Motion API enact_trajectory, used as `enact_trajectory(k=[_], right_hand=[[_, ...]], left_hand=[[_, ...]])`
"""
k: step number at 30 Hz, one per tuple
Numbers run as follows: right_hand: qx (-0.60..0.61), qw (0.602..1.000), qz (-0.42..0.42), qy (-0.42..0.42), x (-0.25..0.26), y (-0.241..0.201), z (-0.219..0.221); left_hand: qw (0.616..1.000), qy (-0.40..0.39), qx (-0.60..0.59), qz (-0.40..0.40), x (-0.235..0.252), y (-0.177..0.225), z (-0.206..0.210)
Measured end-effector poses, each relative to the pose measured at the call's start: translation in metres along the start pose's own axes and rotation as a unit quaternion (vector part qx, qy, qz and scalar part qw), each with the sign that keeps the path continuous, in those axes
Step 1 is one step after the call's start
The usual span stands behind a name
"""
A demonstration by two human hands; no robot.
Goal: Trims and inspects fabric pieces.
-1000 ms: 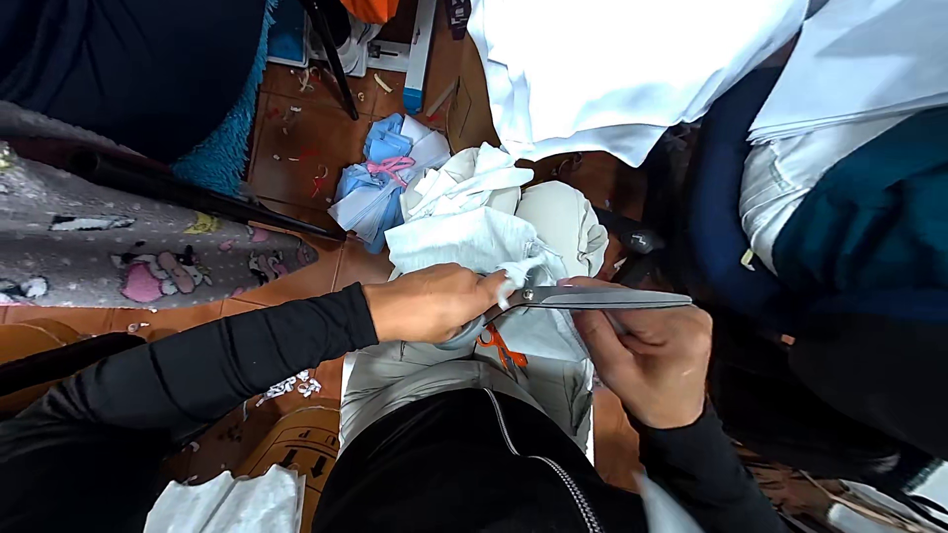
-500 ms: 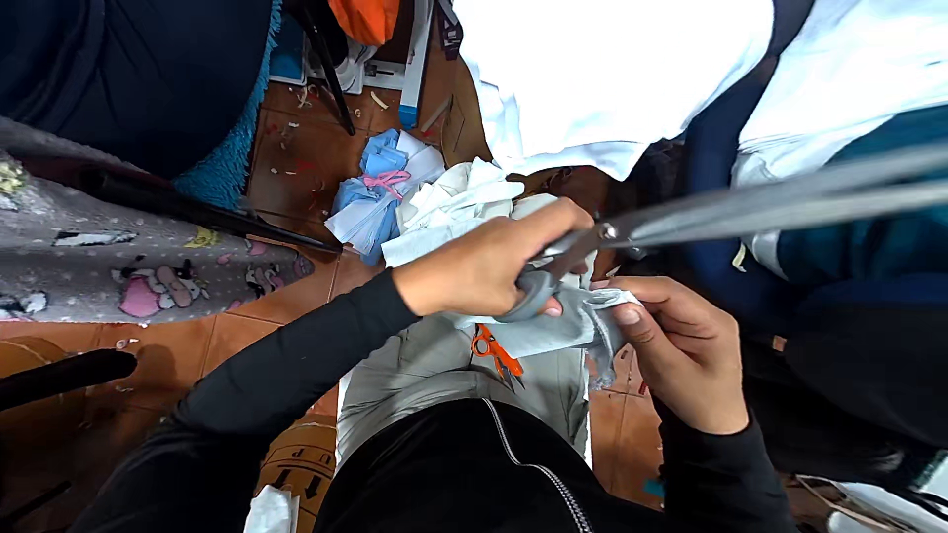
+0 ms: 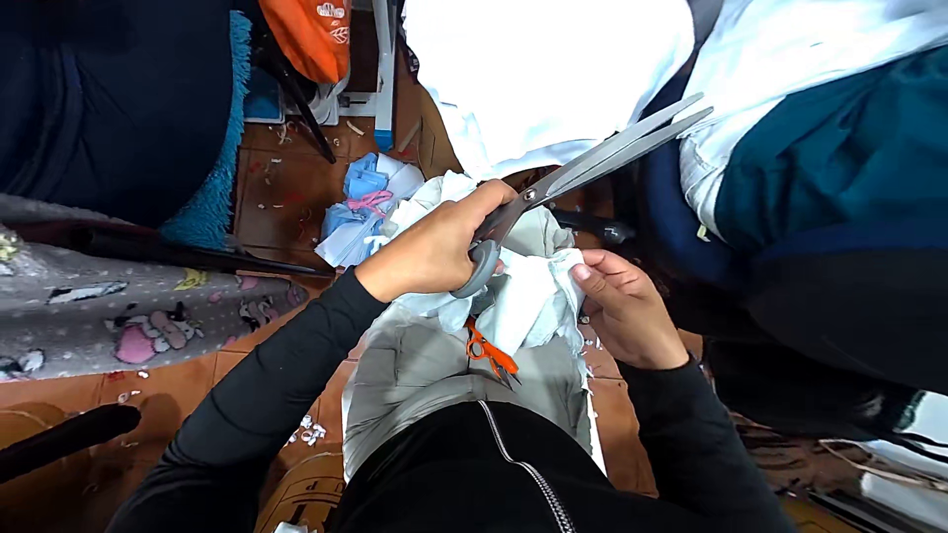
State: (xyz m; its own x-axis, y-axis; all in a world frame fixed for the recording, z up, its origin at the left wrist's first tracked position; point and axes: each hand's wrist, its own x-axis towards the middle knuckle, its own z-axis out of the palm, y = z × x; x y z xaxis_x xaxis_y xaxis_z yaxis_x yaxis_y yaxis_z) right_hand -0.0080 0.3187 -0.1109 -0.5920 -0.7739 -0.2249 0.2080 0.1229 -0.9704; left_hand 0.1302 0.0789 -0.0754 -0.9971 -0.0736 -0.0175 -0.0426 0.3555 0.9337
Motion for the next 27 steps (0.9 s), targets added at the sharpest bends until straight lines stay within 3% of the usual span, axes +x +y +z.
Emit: enact_trajectory(k=[3,8,11,14,19,24,27], right_hand=[[0.000,0.999,-0.031,-0.030,-0.001,-0.002,-0.006],[-0.102,0.991,0.004,-0.083,-0.006,-0.008,-0.005],[-0.152,0.982,-0.051,-0.105,-0.007,-0.002,-0.003],[-0.139,0.981,-0.094,-0.098,-0.008,-0.004,0.001],[-0.069,0.989,-0.092,-0.098,-0.010,-0.016,0.012],[-0.155,0.956,-0.234,-0.092,-0.025,-0.046,0.009],[-0.208,0.939,-0.261,-0.082,-0.027,-0.052,0.005]], left_hand=[[0.999,0.030,0.044,-0.011,-0.001,0.000,0.001],[0.996,0.047,0.071,-0.007,-0.007,0.005,-0.004],[0.995,0.059,0.077,0.000,-0.014,0.014,-0.006],[0.994,0.076,0.078,0.020,-0.020,0.021,-0.006],[0.990,0.090,0.100,0.047,-0.024,0.023,0.004],[0.991,0.095,0.075,0.055,-0.045,0.043,0.014],[0.991,0.107,0.053,0.067,-0.049,0.039,0.024]])
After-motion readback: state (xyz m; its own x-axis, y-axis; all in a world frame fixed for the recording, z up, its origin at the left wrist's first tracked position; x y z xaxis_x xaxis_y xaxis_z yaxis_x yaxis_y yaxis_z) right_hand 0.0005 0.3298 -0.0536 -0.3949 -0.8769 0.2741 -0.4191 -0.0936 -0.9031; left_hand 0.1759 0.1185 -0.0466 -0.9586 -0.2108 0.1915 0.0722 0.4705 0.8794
